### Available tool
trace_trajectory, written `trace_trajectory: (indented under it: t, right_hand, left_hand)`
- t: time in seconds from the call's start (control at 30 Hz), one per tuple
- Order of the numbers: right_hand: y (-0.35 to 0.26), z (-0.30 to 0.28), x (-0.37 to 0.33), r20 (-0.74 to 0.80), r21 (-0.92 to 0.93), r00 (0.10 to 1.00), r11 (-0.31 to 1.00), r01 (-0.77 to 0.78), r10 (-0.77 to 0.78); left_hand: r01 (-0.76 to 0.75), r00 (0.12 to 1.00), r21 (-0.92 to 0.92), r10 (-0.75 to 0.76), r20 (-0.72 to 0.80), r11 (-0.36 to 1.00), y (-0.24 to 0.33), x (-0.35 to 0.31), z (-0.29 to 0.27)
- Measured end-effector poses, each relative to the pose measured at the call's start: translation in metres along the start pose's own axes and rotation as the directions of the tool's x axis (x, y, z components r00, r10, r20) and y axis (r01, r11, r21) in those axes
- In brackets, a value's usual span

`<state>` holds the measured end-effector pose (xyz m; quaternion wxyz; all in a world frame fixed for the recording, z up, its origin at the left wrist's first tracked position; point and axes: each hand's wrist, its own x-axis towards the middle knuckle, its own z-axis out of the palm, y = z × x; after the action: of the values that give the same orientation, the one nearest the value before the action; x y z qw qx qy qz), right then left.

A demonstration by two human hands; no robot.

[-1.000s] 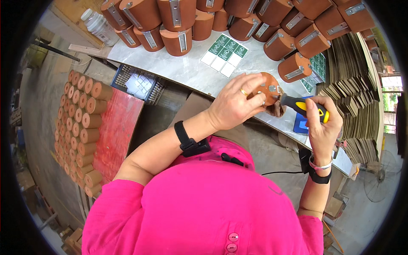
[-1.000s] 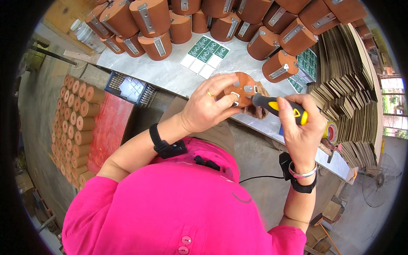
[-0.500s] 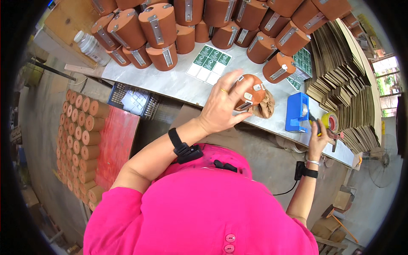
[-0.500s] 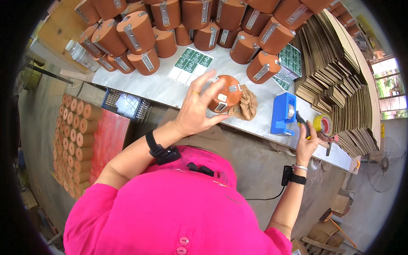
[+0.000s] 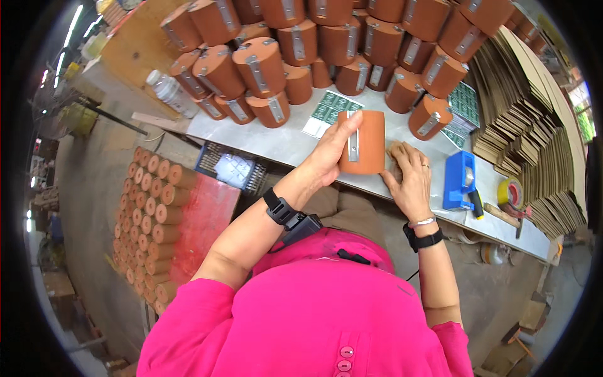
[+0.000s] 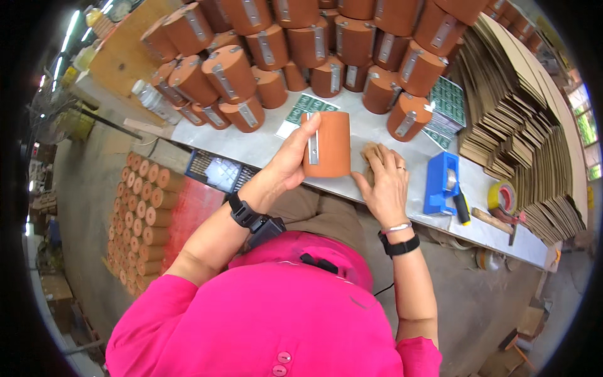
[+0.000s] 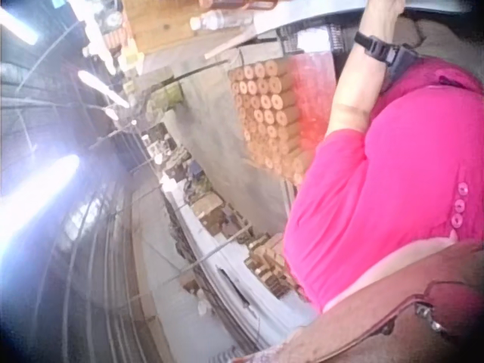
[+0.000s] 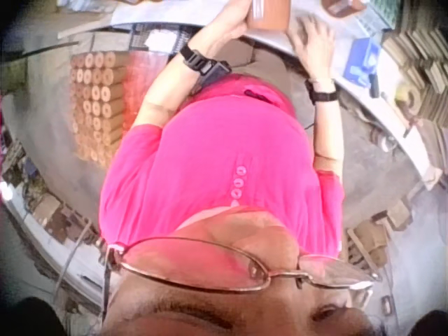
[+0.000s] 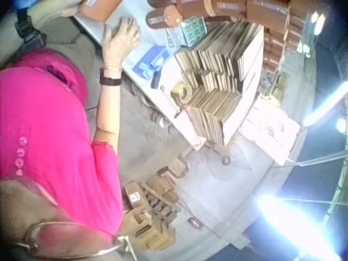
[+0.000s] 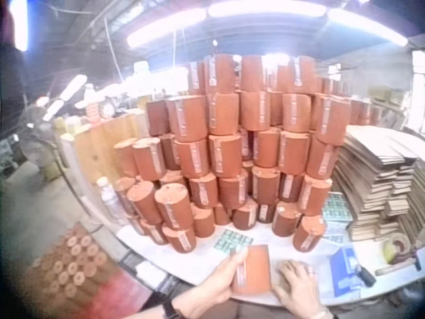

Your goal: Labeling and inspecting wooden blocks and cylindrical components in a manufacturing facility

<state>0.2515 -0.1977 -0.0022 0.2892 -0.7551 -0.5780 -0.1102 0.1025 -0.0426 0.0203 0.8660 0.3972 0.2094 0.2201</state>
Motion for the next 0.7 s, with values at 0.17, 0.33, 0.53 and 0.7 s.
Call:
trace_trajectory:
  t: [0.17, 0.33, 0.53, 0.7]
  right_hand:
    - [0.014, 0.014, 0.014, 0.025, 0.026, 0.996, 0.996, -0.082, 0.082]
    - [-0.034, -0.012, 0.046, -0.082, 0.674, 0.957, 0.722, -0.154, 0.28]
    - [-0.101, -0.013, 0.053, -0.211, 0.4, 0.924, 0.834, 0.379, -0.319]
    - [-0.089, -0.04, 0.026, 0.048, 0.579, 0.954, 0.787, 0.215, -0.296]
  left_hand:
    - [0.086, 0.996, -0.432, -0.067, 0.058, 0.898, 0.022, -0.015, -0.015]
    - [0.147, 0.983, -0.621, -0.184, 0.004, 0.77, 0.01, -0.009, -0.008]
    - [0.197, 0.978, -0.791, -0.17, 0.119, 0.58, 0.008, -0.006, -0.005]
    - [0.108, 0.991, -0.601, -0.136, -0.001, 0.792, 0.018, -0.015, -0.01]
